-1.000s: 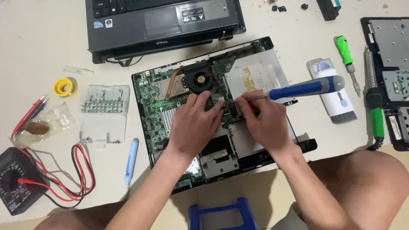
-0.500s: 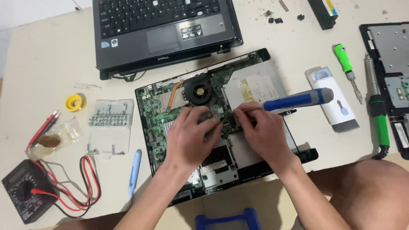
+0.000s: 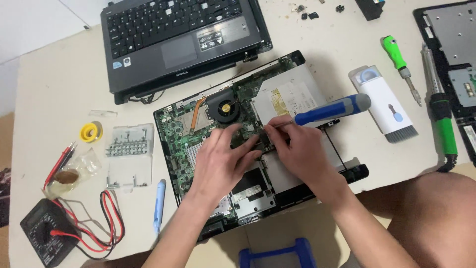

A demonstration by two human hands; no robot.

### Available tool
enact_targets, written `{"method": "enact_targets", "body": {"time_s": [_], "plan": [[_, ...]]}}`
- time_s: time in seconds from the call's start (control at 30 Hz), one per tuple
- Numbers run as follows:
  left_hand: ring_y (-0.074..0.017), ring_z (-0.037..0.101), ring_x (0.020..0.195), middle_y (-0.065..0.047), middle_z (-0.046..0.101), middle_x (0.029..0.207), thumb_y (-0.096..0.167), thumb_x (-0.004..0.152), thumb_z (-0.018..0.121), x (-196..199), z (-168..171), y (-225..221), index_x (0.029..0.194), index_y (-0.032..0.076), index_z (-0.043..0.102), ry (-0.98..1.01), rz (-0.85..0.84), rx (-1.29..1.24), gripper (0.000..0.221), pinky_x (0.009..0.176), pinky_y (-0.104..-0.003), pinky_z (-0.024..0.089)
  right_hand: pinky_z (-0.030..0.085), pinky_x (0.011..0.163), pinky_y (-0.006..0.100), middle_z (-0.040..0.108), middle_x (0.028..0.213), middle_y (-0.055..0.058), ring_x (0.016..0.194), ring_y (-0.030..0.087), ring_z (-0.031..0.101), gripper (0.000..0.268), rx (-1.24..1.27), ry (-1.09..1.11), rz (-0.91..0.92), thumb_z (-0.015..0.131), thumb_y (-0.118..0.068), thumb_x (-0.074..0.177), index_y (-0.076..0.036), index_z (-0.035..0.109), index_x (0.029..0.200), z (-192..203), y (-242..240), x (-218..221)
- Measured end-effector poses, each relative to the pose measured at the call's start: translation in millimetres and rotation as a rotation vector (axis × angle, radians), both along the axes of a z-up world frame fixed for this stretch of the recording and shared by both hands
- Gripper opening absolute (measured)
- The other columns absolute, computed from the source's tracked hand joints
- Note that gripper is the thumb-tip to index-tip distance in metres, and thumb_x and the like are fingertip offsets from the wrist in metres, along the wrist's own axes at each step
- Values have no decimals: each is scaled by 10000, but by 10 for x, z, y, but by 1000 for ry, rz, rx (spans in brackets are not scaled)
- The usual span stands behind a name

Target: The person works on a disassembled laptop on a table, using a screwdriver to unscrew and remove components from the exposed motherboard. They handle small screws and parts, set pieces aside, and continue loosening fasteners on the board by hand and with the screwdriver.

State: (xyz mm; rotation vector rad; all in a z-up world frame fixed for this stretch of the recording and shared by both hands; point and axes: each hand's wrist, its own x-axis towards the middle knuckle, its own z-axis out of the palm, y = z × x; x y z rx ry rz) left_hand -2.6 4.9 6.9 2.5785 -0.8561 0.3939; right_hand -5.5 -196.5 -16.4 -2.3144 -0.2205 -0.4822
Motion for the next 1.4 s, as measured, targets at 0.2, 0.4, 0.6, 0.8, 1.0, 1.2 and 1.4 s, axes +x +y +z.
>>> {"method": "enact_targets", "body": {"time_s": [0.2,0.4,0.6,0.8,1.0,1.2,1.4], "plan": [[-302,584,991,-109,607,1171,393,943,627,-2,-7,-25,1154,262,721,-31,2,-7,266,731,-396,507,540,556,360,683,597,79,559,295,683,108,32,-12,24,619,-219,999,-141,610,925,77,24,-18],[-339,591,972,-144,613,1170,400,952,611,-6,-4,-31,1162,253,715,-31,15,3,277,694,-429,510,535,551,365,686,622,56,591,293,687,143,29,-1,7,596,-283,1016,-168,609,932,68,17,-6],[-316,566,1046,-119,594,1231,473,972,541,-18,33,-15,1158,274,716,107,32,55,324,742,-405,505,549,579,360,685,621,56,577,278,686,150,-10,13,9,592,-275,1030,-155,623,944,113,29,-37],[-313,553,1068,-105,567,1256,498,986,498,-2,18,-3,1232,318,670,129,31,129,349,761,-412,508,545,569,357,698,643,67,580,277,691,139,13,29,16,609,-266,1019,-155,620,936,147,31,-28],[-309,538,1076,-100,560,1266,509,985,489,-1,25,-12,1196,304,690,149,38,135,356,777,-407,505,542,564,389,685,627,88,607,306,698,114,21,36,24,596,-236,1019,-148,614,947,199,40,-41],[-305,543,1082,-99,561,1273,504,985,492,-4,54,-18,1194,296,691,166,38,120,356,780,-409,510,550,565,372,685,613,65,586,280,696,90,-37,-16,8,632,-203,996,-149,621,925,140,39,-8],[-327,565,1046,-108,572,1255,452,982,518,36,-51,16,1180,283,705,129,23,91,321,755,-430,517,564,606,393,690,630,70,591,268,688,135,-120,-27,82,623,-180,1002,-110,680,902,413,66,43]]}}
